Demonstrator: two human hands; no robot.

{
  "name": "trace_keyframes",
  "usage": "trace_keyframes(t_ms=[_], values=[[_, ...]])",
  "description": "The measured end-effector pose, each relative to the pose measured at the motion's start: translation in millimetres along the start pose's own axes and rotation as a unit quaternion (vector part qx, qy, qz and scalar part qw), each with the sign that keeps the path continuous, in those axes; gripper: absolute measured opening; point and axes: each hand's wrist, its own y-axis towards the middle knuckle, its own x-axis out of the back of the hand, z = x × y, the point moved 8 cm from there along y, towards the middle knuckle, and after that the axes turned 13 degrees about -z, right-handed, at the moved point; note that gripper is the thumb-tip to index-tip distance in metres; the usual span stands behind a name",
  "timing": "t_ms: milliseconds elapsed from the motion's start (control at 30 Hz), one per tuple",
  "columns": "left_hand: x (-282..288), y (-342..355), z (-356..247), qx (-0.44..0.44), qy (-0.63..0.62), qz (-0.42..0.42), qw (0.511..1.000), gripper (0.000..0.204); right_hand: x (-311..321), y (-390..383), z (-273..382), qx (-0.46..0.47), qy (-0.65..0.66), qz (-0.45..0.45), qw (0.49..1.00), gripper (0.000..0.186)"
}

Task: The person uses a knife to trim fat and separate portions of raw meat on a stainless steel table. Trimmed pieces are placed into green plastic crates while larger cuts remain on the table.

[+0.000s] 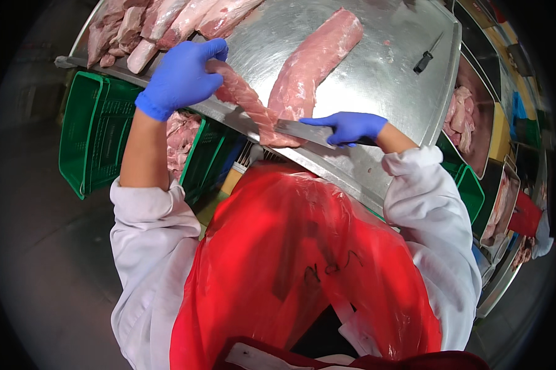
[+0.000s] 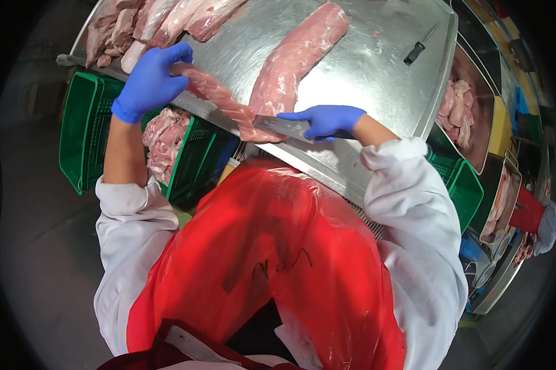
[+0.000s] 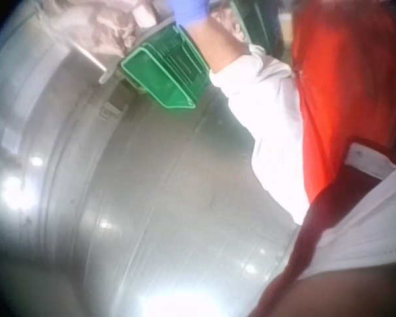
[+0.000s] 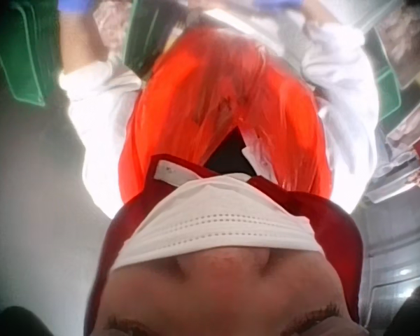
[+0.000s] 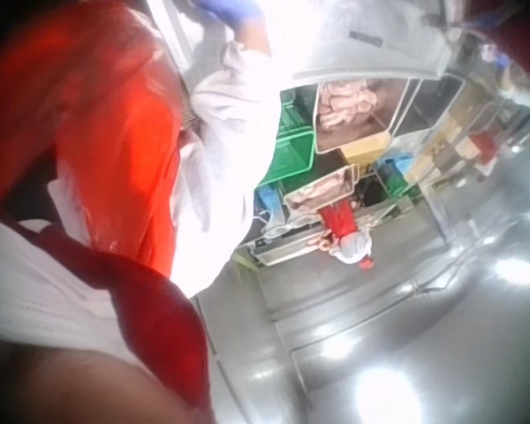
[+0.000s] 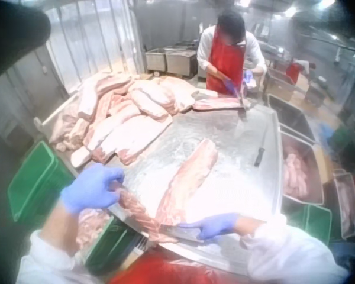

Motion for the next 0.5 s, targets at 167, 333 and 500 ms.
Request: trace_keyframes(t_ms=[167, 333, 500], values=[[41.2, 11.0, -39.4, -0.056, 0.024, -0.041, 0.997, 0.028, -9.3, 74.6, 25.3, 0.085, -0.08, -0.138, 0.984, 0.072], [105.4, -31.5, -4.3, 0.062, 0.023, -0.015, 0.998, 0.027, -5.4, -20.5, 26.0, 0.035, -0.05, -0.012, 0.998, 0.083], [122.7, -23.9, -35.3, -0.006, -0.01, -0.047, 0.999, 0.031, -16.2, 77.2, 56.3, 0.213, -0.074, -0.141, 0.964, 0.086]])
